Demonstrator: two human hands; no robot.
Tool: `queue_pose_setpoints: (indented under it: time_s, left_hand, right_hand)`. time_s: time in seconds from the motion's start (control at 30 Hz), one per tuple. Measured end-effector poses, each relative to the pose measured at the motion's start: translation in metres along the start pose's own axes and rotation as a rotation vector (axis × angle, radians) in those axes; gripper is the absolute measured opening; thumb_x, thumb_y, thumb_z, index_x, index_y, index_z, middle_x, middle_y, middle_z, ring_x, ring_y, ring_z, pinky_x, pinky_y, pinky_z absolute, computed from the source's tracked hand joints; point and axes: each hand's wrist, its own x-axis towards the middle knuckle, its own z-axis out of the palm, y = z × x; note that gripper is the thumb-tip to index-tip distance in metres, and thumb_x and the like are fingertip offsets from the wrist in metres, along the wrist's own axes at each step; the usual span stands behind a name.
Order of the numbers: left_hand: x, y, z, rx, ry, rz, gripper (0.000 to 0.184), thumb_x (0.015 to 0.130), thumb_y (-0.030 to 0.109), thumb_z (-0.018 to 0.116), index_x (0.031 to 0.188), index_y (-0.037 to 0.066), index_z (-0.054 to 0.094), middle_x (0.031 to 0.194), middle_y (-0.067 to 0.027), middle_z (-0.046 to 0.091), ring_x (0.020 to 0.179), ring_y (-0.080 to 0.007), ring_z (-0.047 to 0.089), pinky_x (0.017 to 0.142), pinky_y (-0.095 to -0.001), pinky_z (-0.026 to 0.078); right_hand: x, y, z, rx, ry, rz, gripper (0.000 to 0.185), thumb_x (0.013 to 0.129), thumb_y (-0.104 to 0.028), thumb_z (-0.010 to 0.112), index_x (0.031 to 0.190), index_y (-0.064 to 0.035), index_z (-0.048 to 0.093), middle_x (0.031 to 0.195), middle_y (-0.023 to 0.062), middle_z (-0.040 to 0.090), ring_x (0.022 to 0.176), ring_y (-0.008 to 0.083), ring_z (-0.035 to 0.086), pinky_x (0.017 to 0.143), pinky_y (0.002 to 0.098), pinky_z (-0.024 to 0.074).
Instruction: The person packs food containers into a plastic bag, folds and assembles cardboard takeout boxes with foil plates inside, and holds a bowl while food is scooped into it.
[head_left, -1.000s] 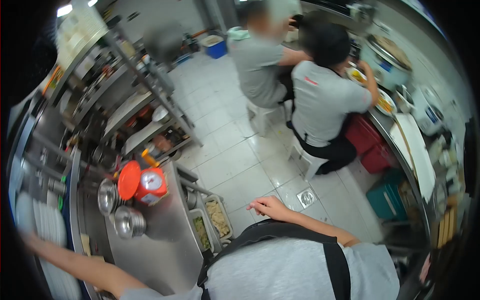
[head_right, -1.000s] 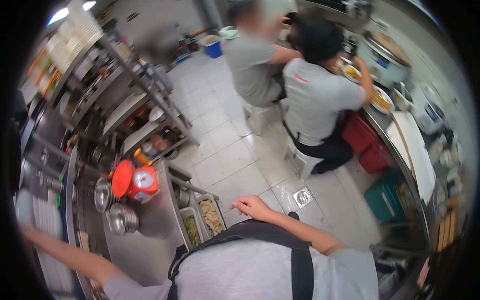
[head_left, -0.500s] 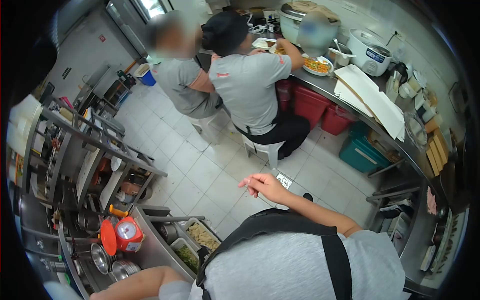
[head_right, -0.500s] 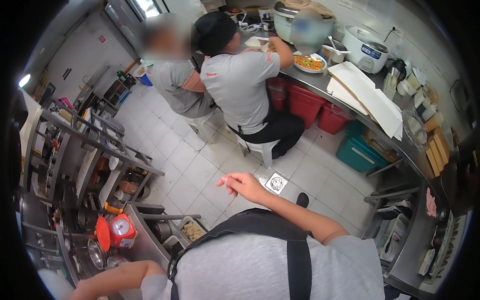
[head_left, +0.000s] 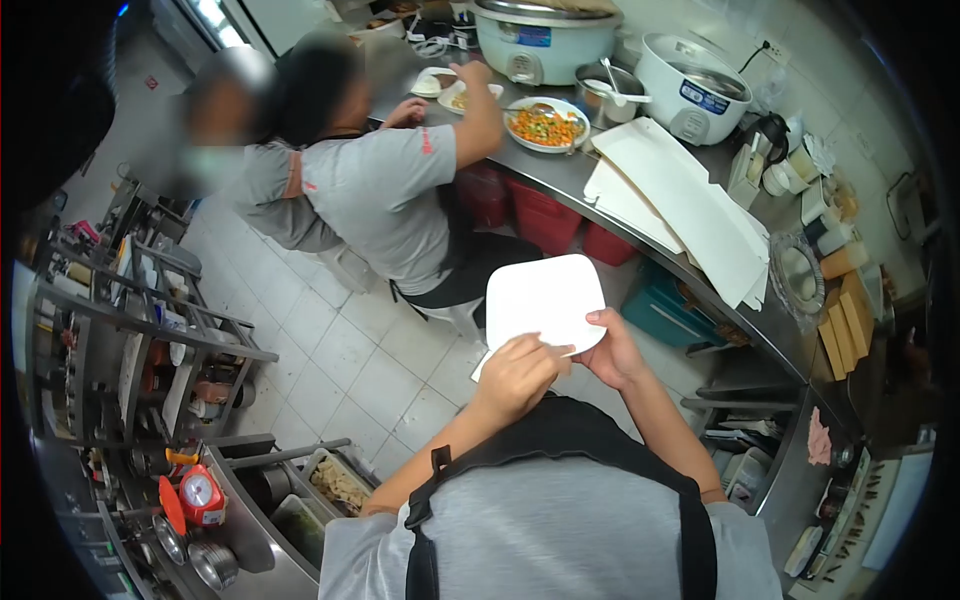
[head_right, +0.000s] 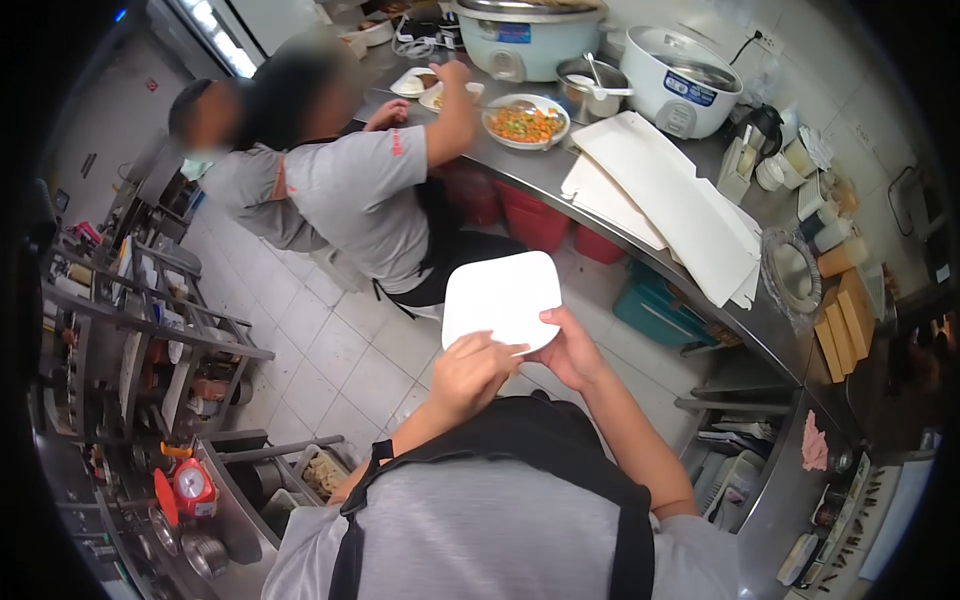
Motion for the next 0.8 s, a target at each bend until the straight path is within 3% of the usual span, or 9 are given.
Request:
queue_pose_setpoints:
  time_s: [0.13, 0.17, 0.27, 0.3, 0.4, 0.47, 0.5, 0.6, 0.8]
  left_hand:
    - [0.044, -0.014, 0.022, 0.134, 0.004, -0.221, 0.054, 0.074, 0.019, 0.077, 0.123, 0.01, 0.056, 0.129, -0.0187, 0.054, 0.119, -0.0361, 0.051, 0.103, -0.0488, 0.035]
    - [0.046, -0.024, 0.03, 0.121, 0.068, -0.336, 0.058, 0.08, 0.024, 0.072, 0.131, 0.007, 0.049, 0.142, -0.0204, 0.039, 0.126, -0.0394, 0.041, 0.106, -0.0509, 0.03]
    - [0.045, -0.068, 0.061, 0.018, 0.262, -0.691, 0.061, 0.088, 0.023, 0.065, 0.138, 0.0, 0.038, 0.138, -0.0243, 0.038, 0.129, -0.0367, 0.037, 0.106, -0.0515, 0.028]
    - [0.038, -0.089, 0.073, -0.16, 0.236, -0.816, 0.054, 0.094, 0.023, 0.055, 0.135, -0.005, 0.034, 0.121, -0.0257, 0.05, 0.111, -0.0336, 0.055, 0.093, -0.0475, 0.045]
    - [0.045, -0.13, 0.076, -1.088, 0.098, -1.338, 0.043, 0.094, 0.021, 0.046, 0.127, -0.007, 0.038, 0.097, -0.0224, 0.06, 0.079, -0.027, 0.066, 0.068, -0.0366, 0.056]
    - [0.052, -0.154, 0.089, -1.061, 0.192, -1.293, 0.041, 0.093, 0.019, 0.04, 0.123, -0.008, 0.038, 0.087, -0.02, 0.061, 0.064, -0.0243, 0.064, 0.057, -0.0322, 0.057]
    - [0.054, -0.166, 0.096, -1.047, 0.244, -1.274, 0.04, 0.092, 0.018, 0.037, 0.122, -0.008, 0.038, 0.082, -0.0188, 0.062, 0.057, -0.0229, 0.063, 0.052, -0.03, 0.057]
    - [0.065, -0.199, 0.109, -1.106, 0.227, -1.37, 0.041, 0.088, 0.015, 0.034, 0.121, -0.009, 0.038, 0.085, -0.0203, 0.062, 0.062, -0.0231, 0.065, 0.057, -0.031, 0.058]
    - [0.095, -0.232, 0.131, -1.072, 0.187, -1.292, 0.045, 0.088, 0.015, 0.038, 0.127, -0.006, 0.032, 0.094, -0.0233, 0.061, 0.069, -0.0288, 0.068, 0.059, -0.0344, 0.059]
  right_hand:
    - [0.032, -0.013, -0.046, 0.042, 0.091, -0.047, 0.065, 0.08, -0.017, 0.048, 0.141, -0.0048, 0.03, 0.134, 0.0154, 0.047, 0.117, 0.0288, 0.054, 0.093, 0.0463, 0.0497]
    - [0.042, -0.018, -0.051, 0.035, 0.136, -0.088, 0.066, 0.078, -0.012, 0.046, 0.141, -0.0058, 0.03, 0.132, 0.0148, 0.048, 0.114, 0.0275, 0.055, 0.09, 0.0433, 0.0502]
    - [0.069, -0.03, -0.073, -0.002, 0.217, -0.054, 0.07, 0.076, -0.009, 0.046, 0.143, -0.0079, 0.028, 0.131, 0.0133, 0.048, 0.112, 0.0263, 0.055, 0.089, 0.0407, 0.0503]
    - [0.08, -0.033, -0.081, -0.02, 0.213, -0.016, 0.07, 0.077, -0.01, 0.046, 0.144, -0.0086, 0.027, 0.13, 0.0127, 0.047, 0.112, 0.0256, 0.055, 0.09, 0.0399, 0.05]
    - [0.121, -0.045, -0.09, -0.119, 0.194, 0.087, 0.072, 0.079, -0.011, 0.048, 0.146, -0.0081, 0.023, 0.13, 0.012, 0.047, 0.113, 0.0238, 0.053, 0.093, 0.038, 0.0477]
    - [0.151, -0.067, -0.088, -0.257, 0.207, 0.157, 0.072, 0.081, -0.011, 0.05, 0.147, -0.0042, 0.022, 0.132, 0.013, 0.047, 0.117, 0.023, 0.051, 0.098, 0.0373, 0.0444]
    - [0.171, -0.07, -0.099, -0.402, 0.212, 0.118, 0.075, 0.089, -0.025, 0.056, 0.149, -0.0041, 0.016, 0.127, 0.0143, 0.05, 0.115, 0.0204, 0.051, 0.095, 0.0352, 0.0448]
    - [0.227, -0.106, -0.111, -0.862, 0.453, -0.106, 0.084, 0.088, -0.042, 0.062, 0.15, -0.0092, 0.016, 0.121, 0.0164, 0.055, 0.104, 0.0252, 0.059, 0.089, 0.0346, 0.0474]
    - [0.32, -0.139, -0.129, -0.959, 0.586, -0.186, 0.085, 0.088, -0.04, 0.064, 0.15, -0.0085, 0.015, 0.098, 0.0149, 0.065, 0.087, 0.0242, 0.065, 0.081, 0.034, 0.0496]
